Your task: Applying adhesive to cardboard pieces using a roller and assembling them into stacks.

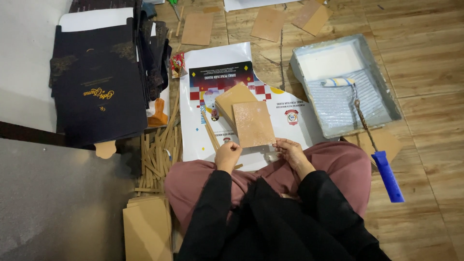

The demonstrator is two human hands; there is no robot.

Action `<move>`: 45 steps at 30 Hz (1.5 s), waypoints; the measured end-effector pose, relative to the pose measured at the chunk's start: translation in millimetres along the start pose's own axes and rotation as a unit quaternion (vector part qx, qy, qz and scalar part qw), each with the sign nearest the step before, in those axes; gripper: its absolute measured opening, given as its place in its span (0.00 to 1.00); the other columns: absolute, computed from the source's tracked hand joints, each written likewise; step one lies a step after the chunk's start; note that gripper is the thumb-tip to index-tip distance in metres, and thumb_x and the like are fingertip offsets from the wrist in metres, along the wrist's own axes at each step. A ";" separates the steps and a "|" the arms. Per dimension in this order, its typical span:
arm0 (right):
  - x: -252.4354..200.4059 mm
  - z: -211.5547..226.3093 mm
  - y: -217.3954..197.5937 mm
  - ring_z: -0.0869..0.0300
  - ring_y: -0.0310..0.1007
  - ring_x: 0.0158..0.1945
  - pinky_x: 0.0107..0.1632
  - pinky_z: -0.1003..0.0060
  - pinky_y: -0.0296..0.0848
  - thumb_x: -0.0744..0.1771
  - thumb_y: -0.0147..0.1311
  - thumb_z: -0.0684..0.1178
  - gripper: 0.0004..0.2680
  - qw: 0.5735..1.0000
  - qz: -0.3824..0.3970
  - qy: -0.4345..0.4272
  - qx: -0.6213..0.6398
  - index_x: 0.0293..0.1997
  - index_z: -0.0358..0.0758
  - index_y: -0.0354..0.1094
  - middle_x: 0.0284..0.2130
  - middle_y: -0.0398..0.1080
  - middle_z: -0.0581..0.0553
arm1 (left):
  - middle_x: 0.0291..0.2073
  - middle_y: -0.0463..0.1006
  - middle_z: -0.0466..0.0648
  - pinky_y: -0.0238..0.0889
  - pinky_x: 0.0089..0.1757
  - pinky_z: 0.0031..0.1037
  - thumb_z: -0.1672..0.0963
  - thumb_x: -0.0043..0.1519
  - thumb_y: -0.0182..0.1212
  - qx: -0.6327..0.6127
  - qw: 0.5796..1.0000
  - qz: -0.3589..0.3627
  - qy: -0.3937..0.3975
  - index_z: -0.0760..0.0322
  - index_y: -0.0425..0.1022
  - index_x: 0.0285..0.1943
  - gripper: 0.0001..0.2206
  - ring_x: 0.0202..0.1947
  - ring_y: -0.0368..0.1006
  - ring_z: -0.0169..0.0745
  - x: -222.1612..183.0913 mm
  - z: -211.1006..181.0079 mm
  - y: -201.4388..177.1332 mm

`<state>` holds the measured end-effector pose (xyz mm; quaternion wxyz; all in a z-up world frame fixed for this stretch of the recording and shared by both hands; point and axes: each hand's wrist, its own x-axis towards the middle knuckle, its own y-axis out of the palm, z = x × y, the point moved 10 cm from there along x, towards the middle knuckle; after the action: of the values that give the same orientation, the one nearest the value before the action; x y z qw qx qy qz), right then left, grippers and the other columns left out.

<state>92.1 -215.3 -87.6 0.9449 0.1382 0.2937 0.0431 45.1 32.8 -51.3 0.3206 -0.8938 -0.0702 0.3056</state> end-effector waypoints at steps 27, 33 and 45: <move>46.9 31.3 -4.4 0.58 0.71 0.29 0.34 0.64 0.73 0.61 0.53 0.39 0.08 0.999 0.010 -0.050 -0.013 0.41 0.30 0.67 0.27 0.69 0.42 | 0.35 0.78 0.46 0.64 0.43 0.34 0.51 0.53 0.50 -0.015 0.999 0.019 0.048 0.51 0.78 0.38 0.12 0.42 0.72 0.50 1.6 -46.8 -46.9; 78.0 132.6 44.5 0.61 0.69 0.27 0.35 0.67 0.73 0.59 0.53 0.36 0.08 0.991 -0.034 -0.129 -0.025 0.39 0.26 0.66 0.26 0.67 0.42 | 0.31 0.78 0.46 0.64 0.41 0.32 0.51 0.53 0.50 -0.074 0.996 -0.038 0.026 0.53 0.77 0.40 0.12 0.39 0.72 0.46 44.2 -21.0 -90.3; 247.8 253.4 126.7 0.57 0.75 0.31 0.37 0.61 0.79 0.63 0.44 0.37 0.11 0.975 -0.079 -0.208 -0.003 0.48 0.24 0.57 0.33 0.70 0.32 | 0.34 0.78 0.42 0.63 0.42 0.29 0.54 0.52 0.52 -0.203 0.978 -0.033 0.015 0.53 0.77 0.33 0.08 0.39 0.71 0.41 55.6 -45.3 -91.6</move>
<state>439.9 -113.4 14.1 0.9861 0.1182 0.1003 -0.0604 123.0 98.6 4.8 0.1429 -0.9421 -0.1552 0.2606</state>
